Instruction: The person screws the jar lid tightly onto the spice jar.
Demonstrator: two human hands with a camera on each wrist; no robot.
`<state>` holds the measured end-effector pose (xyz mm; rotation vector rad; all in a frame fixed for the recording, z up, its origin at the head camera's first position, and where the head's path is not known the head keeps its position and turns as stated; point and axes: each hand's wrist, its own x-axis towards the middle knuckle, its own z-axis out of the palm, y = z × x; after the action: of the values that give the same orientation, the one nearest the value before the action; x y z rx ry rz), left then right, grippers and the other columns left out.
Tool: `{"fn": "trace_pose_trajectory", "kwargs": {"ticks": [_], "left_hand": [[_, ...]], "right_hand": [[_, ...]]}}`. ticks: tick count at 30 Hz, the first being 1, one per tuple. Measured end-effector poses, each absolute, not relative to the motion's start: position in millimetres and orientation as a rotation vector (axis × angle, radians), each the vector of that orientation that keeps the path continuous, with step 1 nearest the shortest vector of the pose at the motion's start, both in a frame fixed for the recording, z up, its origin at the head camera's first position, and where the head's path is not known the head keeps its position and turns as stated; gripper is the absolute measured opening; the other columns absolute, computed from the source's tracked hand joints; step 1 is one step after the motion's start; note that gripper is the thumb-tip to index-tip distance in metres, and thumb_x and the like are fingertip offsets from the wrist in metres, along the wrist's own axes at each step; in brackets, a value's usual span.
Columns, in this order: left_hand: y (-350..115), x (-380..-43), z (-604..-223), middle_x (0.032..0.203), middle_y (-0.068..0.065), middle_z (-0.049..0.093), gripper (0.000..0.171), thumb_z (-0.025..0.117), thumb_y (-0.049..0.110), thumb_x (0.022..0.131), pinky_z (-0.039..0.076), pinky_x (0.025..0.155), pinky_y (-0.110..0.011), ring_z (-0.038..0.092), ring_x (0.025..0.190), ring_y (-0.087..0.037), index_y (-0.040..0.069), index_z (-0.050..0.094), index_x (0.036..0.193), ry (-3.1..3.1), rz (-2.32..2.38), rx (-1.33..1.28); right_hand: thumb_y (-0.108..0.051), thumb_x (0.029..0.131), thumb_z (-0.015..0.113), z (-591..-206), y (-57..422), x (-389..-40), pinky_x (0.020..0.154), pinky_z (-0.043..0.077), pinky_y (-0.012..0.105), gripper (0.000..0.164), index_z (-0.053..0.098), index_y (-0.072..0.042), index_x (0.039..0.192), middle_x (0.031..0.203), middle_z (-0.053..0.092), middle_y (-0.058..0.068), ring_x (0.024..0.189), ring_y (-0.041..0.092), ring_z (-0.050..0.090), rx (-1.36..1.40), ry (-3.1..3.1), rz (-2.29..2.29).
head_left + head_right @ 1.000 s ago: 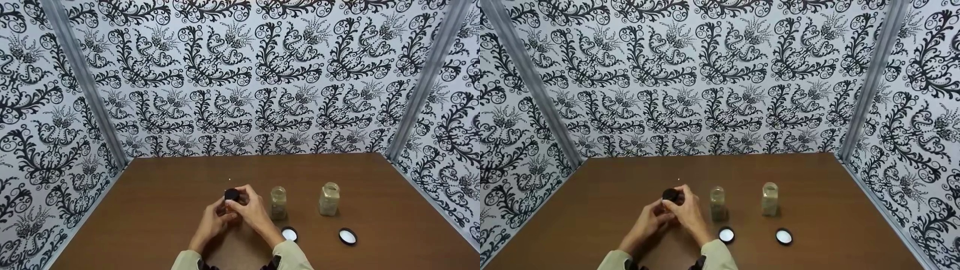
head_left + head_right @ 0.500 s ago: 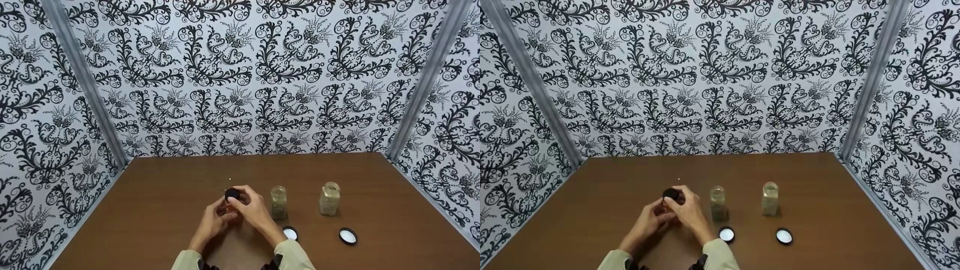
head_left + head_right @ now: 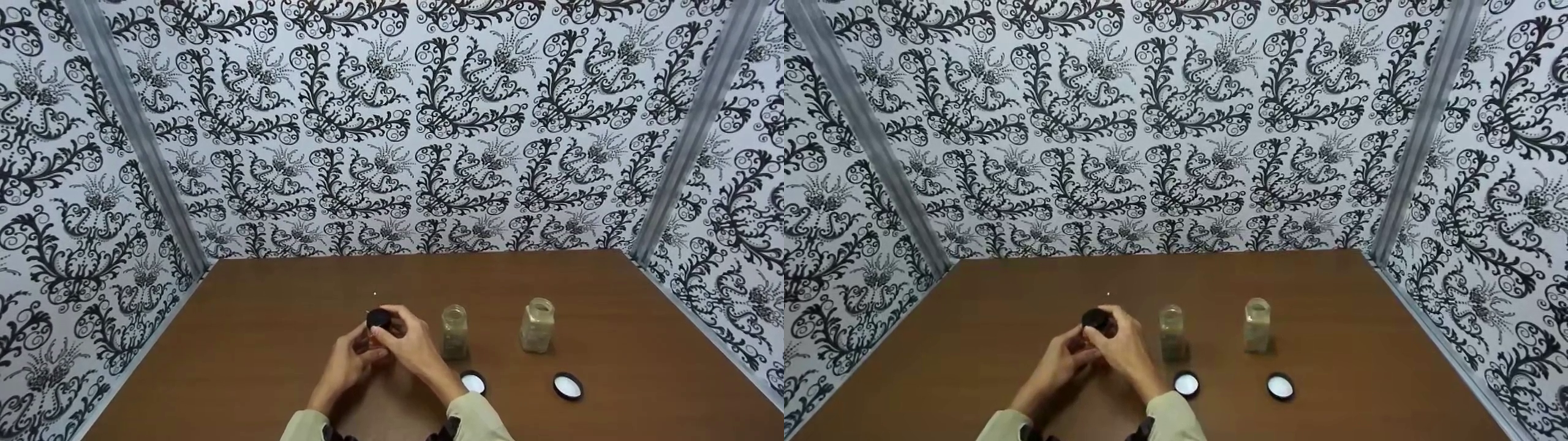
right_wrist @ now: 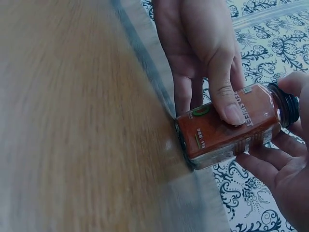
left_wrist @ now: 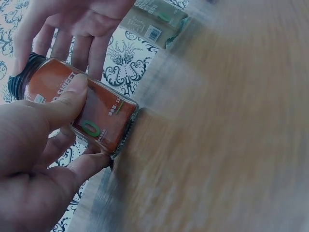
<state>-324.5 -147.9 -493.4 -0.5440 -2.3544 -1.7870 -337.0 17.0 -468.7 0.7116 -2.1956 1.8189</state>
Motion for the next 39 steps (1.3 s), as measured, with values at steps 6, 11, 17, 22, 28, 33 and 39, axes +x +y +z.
{"fn": "trace_pose_trajectory", "kwargs": {"ticks": [6,11,17,22,28,33,39], "left_hand": [[-149.7,-324.5,-493.8,0.127,-0.025,0.066,0.063,0.075,0.012,0.089,0.054,0.082,-0.021,0.068,0.111,-0.032,0.0,0.049,0.146,-2.367,-1.758,-0.548],[-150.1,-325.7,-494.3,0.127,-0.024,0.067,0.063,0.074,0.012,0.09,0.054,0.084,-0.021,0.068,0.112,-0.03,0.0,0.049,0.146,-2.355,-1.78,-0.56],[-149.6,-325.4,-494.3,0.131,-0.024,0.064,0.064,0.073,0.011,0.09,0.056,0.093,-0.03,0.066,0.117,-0.032,0.001,0.047,0.147,-2.35,-1.798,-0.569],[-149.7,-324.4,-494.6,0.132,-0.025,0.064,0.064,0.073,0.01,0.09,0.056,0.094,-0.032,0.066,0.117,-0.033,-0.001,0.046,0.147,-2.35,-1.799,-0.565],[-149.7,-323.9,-495.6,0.134,-0.027,0.062,0.066,0.073,0.011,0.09,0.056,0.093,-0.031,0.066,0.117,-0.033,-0.001,0.045,0.148,-2.361,-1.784,-0.56],[-149.4,-324.5,-496.3,0.128,-0.025,0.066,0.065,0.074,0.011,0.089,0.055,0.09,-0.026,0.067,0.112,-0.029,-0.001,0.047,0.147,-2.361,-1.781,-0.557],[-149.3,-325.1,-495.5,0.125,-0.026,0.067,0.063,0.074,0.01,0.09,0.054,0.084,-0.022,0.068,0.107,-0.025,-0.001,0.048,0.146,-2.354,-1.779,-0.566]], "right_hand": [[-0.021,0.09,0.076,-468.1,16.6,-337.1,0.095,0.056,0.036,0.037,0.061,-0.008,0.121,0.121,0.07,0.019,0.115,0.03,0.068,0.705,-2.194,1.863],[-0.024,0.093,0.071,-466.3,19.4,-336.1,0.096,0.055,0.035,0.04,0.06,-0.01,0.129,0.124,0.069,0.019,0.116,0.03,0.067,0.727,-2.241,1.792],[-0.025,0.095,0.069,-466.9,20.7,-336.6,0.094,0.055,0.03,0.038,0.063,-0.008,0.129,0.124,0.069,0.018,0.114,0.03,0.068,0.728,-2.252,1.752],[-0.025,0.094,0.071,-468.5,19.4,-337.4,0.094,0.055,0.031,0.037,0.063,-0.008,0.127,0.123,0.069,0.02,0.113,0.03,0.069,0.714,-2.24,1.785],[-0.025,0.095,0.07,-470.9,19.9,-337.5,0.097,0.055,0.036,0.04,0.061,-0.01,0.131,0.126,0.068,0.021,0.115,0.032,0.068,0.708,-2.27,1.768],[-0.021,0.094,0.071,-472.5,19.5,-337.6,0.093,0.056,0.031,0.036,0.063,-0.006,0.125,0.123,0.069,0.023,0.113,0.032,0.069,0.722,-2.236,1.785],[-0.025,0.092,0.073,-470.8,18.9,-336.9,0.091,0.057,0.033,0.035,0.062,-0.007,0.121,0.118,0.072,0.02,0.109,0.031,0.071,0.711,-2.223,1.767]]}}
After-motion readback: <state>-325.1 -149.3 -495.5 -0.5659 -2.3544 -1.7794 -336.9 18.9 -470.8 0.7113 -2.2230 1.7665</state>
